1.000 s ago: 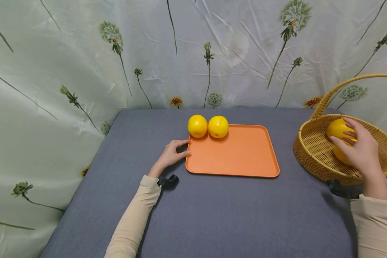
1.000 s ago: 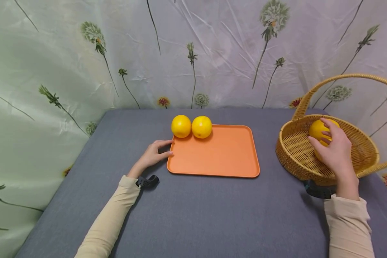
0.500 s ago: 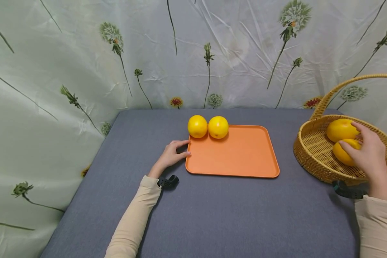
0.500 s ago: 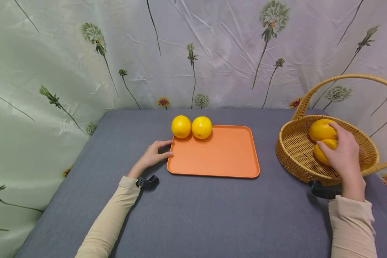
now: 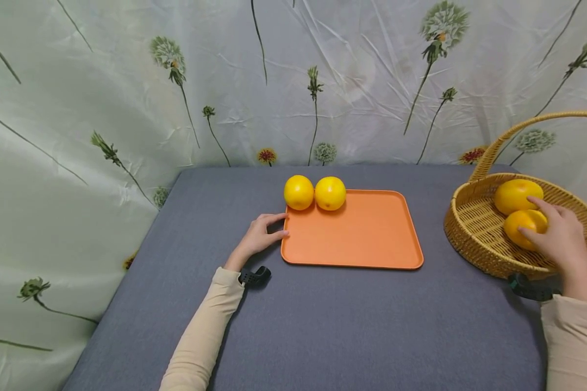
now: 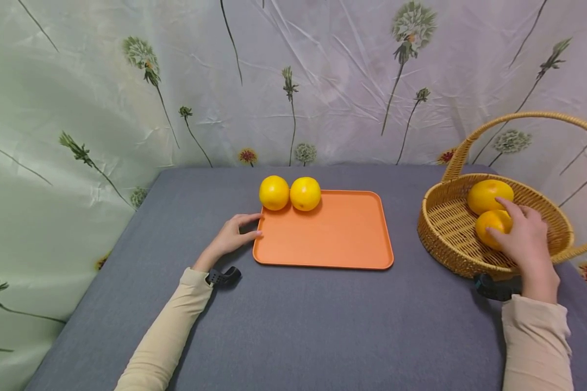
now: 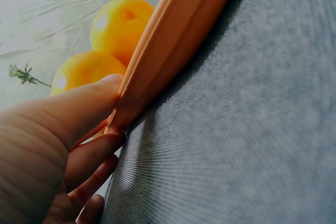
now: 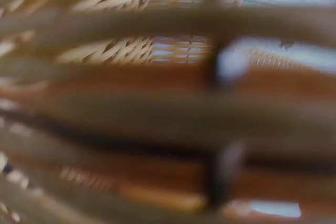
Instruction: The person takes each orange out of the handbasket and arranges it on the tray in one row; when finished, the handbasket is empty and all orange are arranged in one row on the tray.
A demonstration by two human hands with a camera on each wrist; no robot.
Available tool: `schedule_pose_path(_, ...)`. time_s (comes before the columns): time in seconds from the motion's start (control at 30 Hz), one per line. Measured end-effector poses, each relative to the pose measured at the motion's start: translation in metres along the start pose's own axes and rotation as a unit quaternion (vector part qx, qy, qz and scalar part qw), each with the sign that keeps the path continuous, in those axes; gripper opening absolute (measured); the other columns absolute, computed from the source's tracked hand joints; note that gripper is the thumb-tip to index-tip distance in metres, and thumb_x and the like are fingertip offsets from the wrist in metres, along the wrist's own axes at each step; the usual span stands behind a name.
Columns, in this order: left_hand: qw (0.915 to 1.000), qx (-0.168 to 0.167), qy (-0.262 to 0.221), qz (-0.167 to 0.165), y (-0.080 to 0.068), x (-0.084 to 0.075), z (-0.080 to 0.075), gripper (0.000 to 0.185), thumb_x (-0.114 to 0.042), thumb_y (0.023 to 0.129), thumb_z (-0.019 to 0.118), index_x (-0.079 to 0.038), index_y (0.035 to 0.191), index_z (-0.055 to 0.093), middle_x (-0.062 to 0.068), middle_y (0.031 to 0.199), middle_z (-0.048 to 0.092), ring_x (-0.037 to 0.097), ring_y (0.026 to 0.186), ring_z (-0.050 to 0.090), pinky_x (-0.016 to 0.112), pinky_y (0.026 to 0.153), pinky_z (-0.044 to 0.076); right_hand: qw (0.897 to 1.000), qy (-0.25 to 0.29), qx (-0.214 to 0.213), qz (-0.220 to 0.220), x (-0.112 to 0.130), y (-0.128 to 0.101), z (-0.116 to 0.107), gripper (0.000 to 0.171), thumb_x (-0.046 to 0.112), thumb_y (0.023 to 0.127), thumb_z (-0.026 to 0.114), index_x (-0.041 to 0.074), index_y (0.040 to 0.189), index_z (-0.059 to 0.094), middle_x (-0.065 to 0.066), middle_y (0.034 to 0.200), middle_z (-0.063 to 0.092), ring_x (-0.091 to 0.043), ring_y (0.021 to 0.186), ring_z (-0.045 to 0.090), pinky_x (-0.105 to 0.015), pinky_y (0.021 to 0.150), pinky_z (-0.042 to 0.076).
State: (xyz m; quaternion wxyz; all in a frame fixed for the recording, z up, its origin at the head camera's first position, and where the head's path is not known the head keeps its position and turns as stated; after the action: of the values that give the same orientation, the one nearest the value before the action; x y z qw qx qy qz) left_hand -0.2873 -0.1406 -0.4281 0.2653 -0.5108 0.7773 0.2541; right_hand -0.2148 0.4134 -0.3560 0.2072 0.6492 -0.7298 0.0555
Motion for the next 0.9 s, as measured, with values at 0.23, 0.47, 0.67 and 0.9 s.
schedule_pose_path(0.23, 1.0, -0.001, 0.004, 0.006, -0.0009, -0.0012, 0.0, 0.053, -0.027, 0.084, 0.07, -0.012, 0.132, 0.055, 0.013, 0.13, 0.059, 0.032, 0.123, 0.048, 0.049, 0.104, 0.037, 0.998, -0.039, 0.054, -0.004, -0.0108, 0.0017, 0.0106, 0.068, 0.017, 0.093, 0.053, 0.004, 0.148, 0.016, -0.052, 0.127, 0.02, -0.066, 0.115, 0.019, -0.071, 0.091, 0.019)
schedule_pose_path(0.47, 0.9999, -0.004, 0.006, 0.008, 0.0003, -0.0005, -0.0003, 0.052, -0.027, 0.084, 0.069, -0.012, 0.132, 0.055, 0.013, 0.131, 0.059, 0.032, 0.123, 0.049, 0.049, 0.105, 0.037, 0.994, -0.073, 0.083, 0.01, -0.0093, 0.0003, 0.011, 0.071, 0.019, 0.092, 0.054, 0.007, 0.149, 0.012, -0.054, 0.125, 0.017, -0.068, 0.111, 0.021, -0.07, 0.086, 0.022)
schedule_pose_path(0.67, 1.0, -0.001, -0.002, 0.0, 0.0008, 0.0004, -0.0001, 0.053, -0.027, 0.084, 0.07, -0.012, 0.132, 0.055, 0.013, 0.131, 0.059, 0.032, 0.124, 0.048, 0.049, 0.106, 0.035, 0.993, -0.072, 0.088, 0.023, -0.0084, -0.0005, 0.0095, 0.066, 0.028, 0.094, 0.053, 0.004, 0.146, 0.021, -0.053, 0.121, 0.02, -0.069, 0.107, 0.023, -0.068, 0.08, 0.024)
schedule_pose_path(0.9, 1.0, -0.004, 0.001, 0.001, 0.0009, 0.0, 0.0001, 0.054, -0.026, 0.084, 0.07, -0.011, 0.133, 0.055, 0.013, 0.131, 0.059, 0.032, 0.123, 0.048, 0.05, 0.105, 0.036, 0.996, -0.074, 0.048, 0.009, -0.0055, -0.0015, 0.0045, 0.061, 0.026, 0.087, 0.061, -0.003, 0.136, 0.039, -0.045, 0.106, 0.039, -0.057, 0.098, 0.034, -0.06, 0.073, 0.031)
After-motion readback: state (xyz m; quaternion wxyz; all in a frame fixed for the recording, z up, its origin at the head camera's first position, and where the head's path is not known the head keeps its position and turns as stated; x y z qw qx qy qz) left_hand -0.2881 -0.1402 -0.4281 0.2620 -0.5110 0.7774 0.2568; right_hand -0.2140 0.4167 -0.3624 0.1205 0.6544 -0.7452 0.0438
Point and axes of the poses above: each hand's wrist, its own y-axis towards the middle knuckle, its own z-axis out of the palm, x = y × z, the point moved 5 cm from there along y, towards the middle knuckle
